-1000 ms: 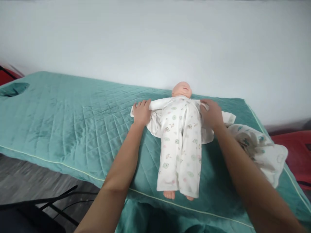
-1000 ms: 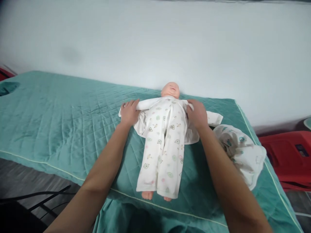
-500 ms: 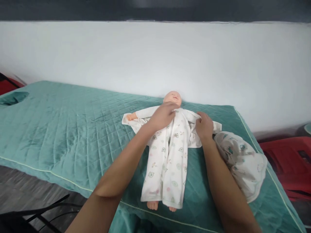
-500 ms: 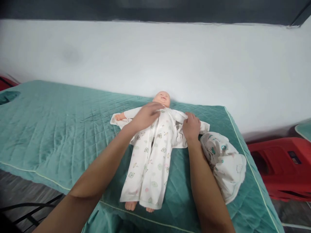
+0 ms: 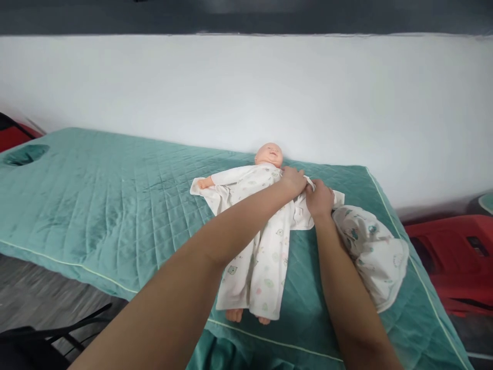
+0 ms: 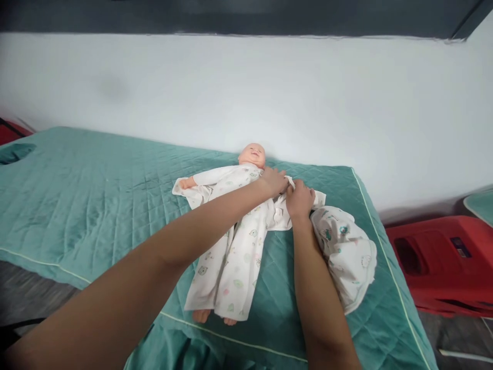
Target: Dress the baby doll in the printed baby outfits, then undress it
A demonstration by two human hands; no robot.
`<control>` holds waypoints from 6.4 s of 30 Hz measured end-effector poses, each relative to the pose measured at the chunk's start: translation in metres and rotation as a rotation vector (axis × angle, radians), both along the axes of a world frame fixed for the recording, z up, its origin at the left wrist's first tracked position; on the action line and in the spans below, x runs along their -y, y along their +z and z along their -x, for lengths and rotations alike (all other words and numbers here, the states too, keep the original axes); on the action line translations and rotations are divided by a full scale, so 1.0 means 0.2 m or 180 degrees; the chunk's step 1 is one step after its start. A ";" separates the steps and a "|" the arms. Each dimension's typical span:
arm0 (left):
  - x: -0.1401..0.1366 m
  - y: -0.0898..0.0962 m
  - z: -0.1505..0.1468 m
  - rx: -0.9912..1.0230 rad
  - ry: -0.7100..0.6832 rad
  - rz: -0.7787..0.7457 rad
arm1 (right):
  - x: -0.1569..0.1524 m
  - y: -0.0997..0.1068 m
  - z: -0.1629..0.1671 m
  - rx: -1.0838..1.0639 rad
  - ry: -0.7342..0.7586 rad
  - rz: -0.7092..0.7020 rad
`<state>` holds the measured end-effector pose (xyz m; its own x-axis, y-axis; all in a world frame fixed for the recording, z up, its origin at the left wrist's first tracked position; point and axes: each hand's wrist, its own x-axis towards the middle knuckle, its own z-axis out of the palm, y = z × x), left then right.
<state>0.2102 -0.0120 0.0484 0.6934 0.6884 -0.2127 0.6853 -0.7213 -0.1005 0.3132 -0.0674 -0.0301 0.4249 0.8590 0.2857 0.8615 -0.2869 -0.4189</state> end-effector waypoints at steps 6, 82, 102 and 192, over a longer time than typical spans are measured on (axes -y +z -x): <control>-0.10 0.07 0.00 -0.0242 0.0033 0.0085 | -0.01 0.00 -0.06 -0.0097 -0.0496 0.0038; 0.22 -0.22 1.09 0.3619 0.2082 0.1162 | 0.10 0.04 0.32 -0.1595 0.1124 -0.0300; -0.02 -0.15 0.90 0.3883 0.1386 0.0778 | 0.00 0.01 0.36 -0.2235 0.1485 -0.1398; 0.35 -0.42 0.95 0.3424 0.0806 -0.1267 | 0.40 0.08 0.45 -0.0722 0.1573 -0.0646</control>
<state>0.0198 -0.0815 -0.0365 0.2186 0.7182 0.6606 0.6740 -0.6007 0.4300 0.2237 -0.1482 -0.0133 0.0573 0.9085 0.4140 0.7551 0.2318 -0.6132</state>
